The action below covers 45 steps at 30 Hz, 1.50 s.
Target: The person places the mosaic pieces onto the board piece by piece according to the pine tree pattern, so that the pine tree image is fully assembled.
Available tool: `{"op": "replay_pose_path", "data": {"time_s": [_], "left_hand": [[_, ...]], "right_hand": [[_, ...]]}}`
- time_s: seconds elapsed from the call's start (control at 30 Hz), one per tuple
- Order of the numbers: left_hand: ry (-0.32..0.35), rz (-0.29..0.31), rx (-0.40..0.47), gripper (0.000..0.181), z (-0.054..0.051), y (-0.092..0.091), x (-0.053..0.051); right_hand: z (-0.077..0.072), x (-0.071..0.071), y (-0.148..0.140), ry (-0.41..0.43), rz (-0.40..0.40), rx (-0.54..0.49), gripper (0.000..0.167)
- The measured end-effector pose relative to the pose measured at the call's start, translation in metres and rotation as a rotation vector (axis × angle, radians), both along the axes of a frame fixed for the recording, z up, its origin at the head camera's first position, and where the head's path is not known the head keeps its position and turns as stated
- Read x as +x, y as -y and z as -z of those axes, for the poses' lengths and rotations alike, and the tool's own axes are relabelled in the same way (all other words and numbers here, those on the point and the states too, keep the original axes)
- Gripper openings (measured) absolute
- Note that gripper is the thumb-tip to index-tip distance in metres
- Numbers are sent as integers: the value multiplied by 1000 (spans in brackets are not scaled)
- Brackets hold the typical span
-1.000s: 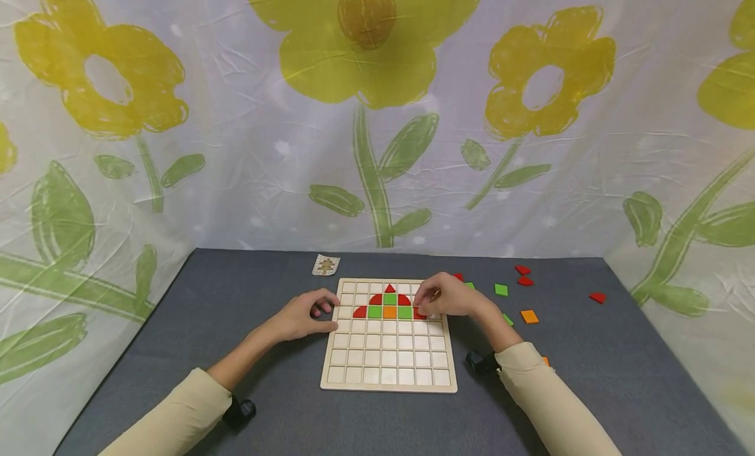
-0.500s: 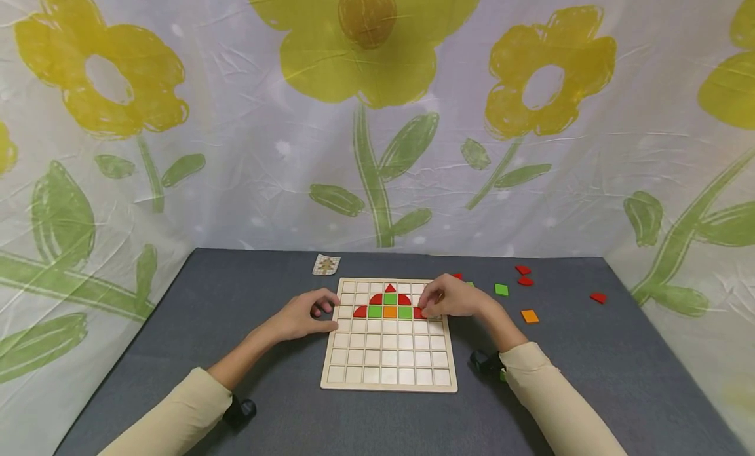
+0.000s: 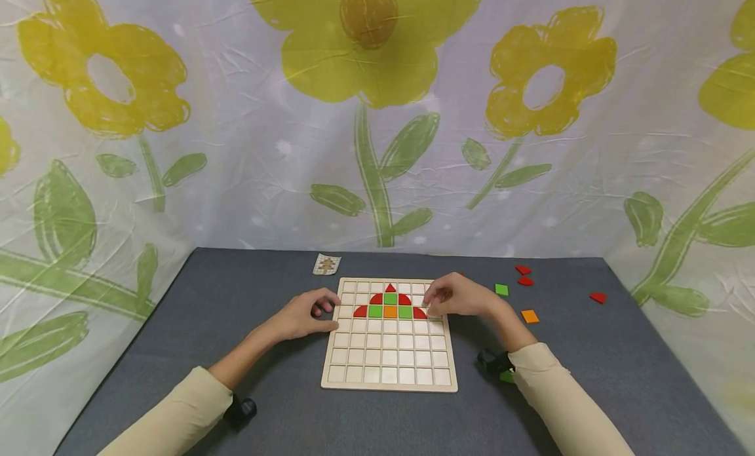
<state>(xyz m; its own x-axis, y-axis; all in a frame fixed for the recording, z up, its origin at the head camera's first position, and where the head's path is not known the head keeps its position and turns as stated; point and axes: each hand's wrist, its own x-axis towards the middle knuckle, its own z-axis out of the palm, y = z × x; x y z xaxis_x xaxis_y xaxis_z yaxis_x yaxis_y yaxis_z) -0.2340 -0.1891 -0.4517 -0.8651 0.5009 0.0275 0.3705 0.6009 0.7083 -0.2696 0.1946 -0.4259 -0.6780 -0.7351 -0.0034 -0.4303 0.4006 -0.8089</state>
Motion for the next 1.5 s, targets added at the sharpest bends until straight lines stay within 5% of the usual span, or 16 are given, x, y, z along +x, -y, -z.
{"op": "replay_pose_path", "data": {"time_s": [1.0,1.5], "left_hand": [[-10,-13,-17,40,0,-2,2],[-4,-6,-9,40,0,-2,0]], "right_hand": [[-3,25,-108,49,114,2,24],[0,34,-136,68,128,-36,25]]}}
